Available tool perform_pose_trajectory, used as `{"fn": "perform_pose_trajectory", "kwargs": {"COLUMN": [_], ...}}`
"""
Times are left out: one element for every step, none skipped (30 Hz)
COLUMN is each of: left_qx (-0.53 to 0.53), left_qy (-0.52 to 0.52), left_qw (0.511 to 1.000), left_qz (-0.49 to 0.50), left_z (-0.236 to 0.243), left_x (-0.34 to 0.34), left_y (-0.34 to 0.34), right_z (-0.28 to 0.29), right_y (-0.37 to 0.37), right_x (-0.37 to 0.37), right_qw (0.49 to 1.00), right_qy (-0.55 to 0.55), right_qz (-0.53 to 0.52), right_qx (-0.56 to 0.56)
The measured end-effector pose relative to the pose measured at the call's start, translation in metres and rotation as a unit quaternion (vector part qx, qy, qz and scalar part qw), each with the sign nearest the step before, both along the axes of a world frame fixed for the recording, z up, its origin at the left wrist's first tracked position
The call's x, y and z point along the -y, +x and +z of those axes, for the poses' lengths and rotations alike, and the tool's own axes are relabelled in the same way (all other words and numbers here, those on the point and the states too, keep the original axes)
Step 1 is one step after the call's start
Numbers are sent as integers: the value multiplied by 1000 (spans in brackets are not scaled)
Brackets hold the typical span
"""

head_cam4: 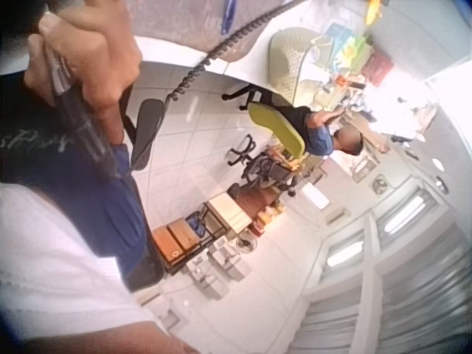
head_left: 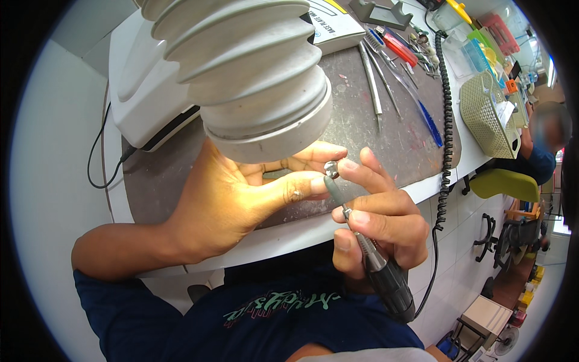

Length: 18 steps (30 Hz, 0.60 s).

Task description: The person uses a rotary tool to grind a small component under a magnifying lamp, then applies glue from a tube to the tool's tip and continues working on the component. The workspace includes various tools and a second person is visible in the background.

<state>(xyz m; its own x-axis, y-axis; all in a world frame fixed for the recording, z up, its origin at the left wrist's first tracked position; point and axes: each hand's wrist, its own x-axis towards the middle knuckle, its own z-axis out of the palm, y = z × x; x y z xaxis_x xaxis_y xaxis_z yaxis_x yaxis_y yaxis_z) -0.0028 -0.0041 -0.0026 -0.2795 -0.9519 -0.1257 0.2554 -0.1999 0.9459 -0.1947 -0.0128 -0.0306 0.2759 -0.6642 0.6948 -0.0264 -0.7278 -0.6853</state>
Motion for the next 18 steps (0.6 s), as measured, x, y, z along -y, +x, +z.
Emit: {"fn": "perform_pose_trajectory", "kwargs": {"left_qx": [-5, -11, -16, -14, -12, -10, -27, -44, -61, -43, -24, -6, -14, -22, -30, -27, -23, -19], "left_qy": [14, 28, 42, 36, 29, 23, 24, 24, 25, 31, 37, 42, 38, 33, 29, 27, 26, 24], "left_qw": [1000, 1000, 999, 999, 999, 999, 999, 999, 998, 999, 999, 999, 999, 999, 999, 999, 999, 1000], "left_qz": [2, 4, 7, 15, 23, 32, 15, -2, -19, -10, -1, 8, 10, 11, 13, 9, 6, 2], "left_z": [2, 4, 4, 4, 4, 3, 2, 0, -1, 1, 5, 7, 6, 5, 4, 4, 4, 3], "left_x": [0, 1, 1, 1, 0, 0, 1, 4, 5, 4, 3, 2, 2, 2, 2, 2, 2, 3], "left_y": [0, 0, 0, -1, -2, -2, -1, 1, 3, 2, 1, 0, 0, 0, 1, 1, 1, 1], "right_z": [0, -1, -1, -2, -2, -5, -6, -8, -9, -9, -9, -7, -6, -6, -6, -7, -7, -8], "right_y": [0, 0, 0, 0, 1, 0, -1, -1, -2, -1, -1, 0, 1, 3, 4, 5, 6, 7], "right_x": [0, 0, 0, -1, -1, 0, 0, 1, 1, 1, 1, 1, 0, 0, -1, -1, -1, -2], "right_qw": [1000, 1000, 1000, 1000, 1000, 999, 999, 998, 998, 998, 998, 998, 998, 998, 998, 997, 997, 997], "right_qy": [-2, -4, -7, -7, -6, -2, 0, 1, -1, 1, 3, 8, 10, 12, 12, 12, 12, 12], "right_qz": [-3, -6, -9, -12, -15, -19, -22, -26, -29, -30, -30, -30, -35, -39, -45, -51, -56, -61], "right_qx": [2, 3, 6, 15, 25, 41, 49, 56, 53, 51, 49, 46, 45, 45, 48, 51, 54, 56]}}
